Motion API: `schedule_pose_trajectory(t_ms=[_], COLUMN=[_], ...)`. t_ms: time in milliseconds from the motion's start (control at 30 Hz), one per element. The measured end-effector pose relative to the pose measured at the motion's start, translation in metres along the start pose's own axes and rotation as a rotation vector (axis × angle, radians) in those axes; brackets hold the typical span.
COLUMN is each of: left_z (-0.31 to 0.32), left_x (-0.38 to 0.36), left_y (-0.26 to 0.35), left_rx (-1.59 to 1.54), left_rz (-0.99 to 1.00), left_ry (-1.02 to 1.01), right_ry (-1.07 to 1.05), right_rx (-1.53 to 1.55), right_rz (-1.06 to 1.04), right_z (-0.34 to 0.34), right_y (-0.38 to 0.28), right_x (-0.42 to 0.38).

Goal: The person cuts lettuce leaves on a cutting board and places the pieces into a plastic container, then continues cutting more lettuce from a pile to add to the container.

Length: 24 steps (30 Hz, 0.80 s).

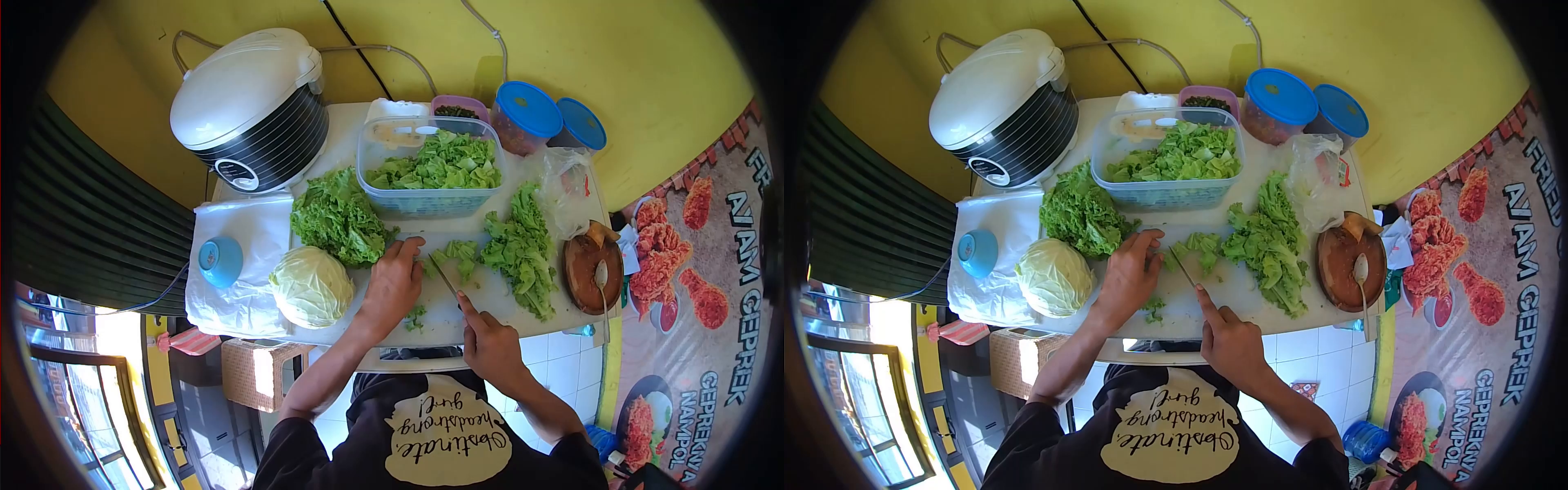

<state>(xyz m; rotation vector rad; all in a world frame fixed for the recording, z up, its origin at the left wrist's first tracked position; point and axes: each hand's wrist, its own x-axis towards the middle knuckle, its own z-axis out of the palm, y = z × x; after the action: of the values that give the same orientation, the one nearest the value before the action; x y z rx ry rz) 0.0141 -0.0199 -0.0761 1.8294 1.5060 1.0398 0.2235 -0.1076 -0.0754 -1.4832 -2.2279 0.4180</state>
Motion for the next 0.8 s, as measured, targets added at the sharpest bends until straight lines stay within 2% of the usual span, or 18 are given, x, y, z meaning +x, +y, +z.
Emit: schedule_pose_trajectory(t_ms=[100,167,600,800], left_z=[-0.001,-0.002,0.001,0.000], left_x=[-0.002,-0.003,-0.005,-0.008], left_y=[-0.003,-0.003,-0.004,-0.006], left_rx=[0.054,0.072,0.066,0.081], left_rz=[0.030,0.106,0.058,0.081], left_ry=[-0.003,0.021,0.068,0.075], right_ry=[-0.085,-0.015,-0.014,-0.099], right_rx=[-0.030,-0.012,-0.043,0.039], right_rz=[0.031,-0.023,-0.124,-0.034], right_z=[-0.007,-0.005,-0.013,-0.037], right_y=[0.001,0.005,0.016,0.018], right_x=[0.003,0.005,0.039,0.009])
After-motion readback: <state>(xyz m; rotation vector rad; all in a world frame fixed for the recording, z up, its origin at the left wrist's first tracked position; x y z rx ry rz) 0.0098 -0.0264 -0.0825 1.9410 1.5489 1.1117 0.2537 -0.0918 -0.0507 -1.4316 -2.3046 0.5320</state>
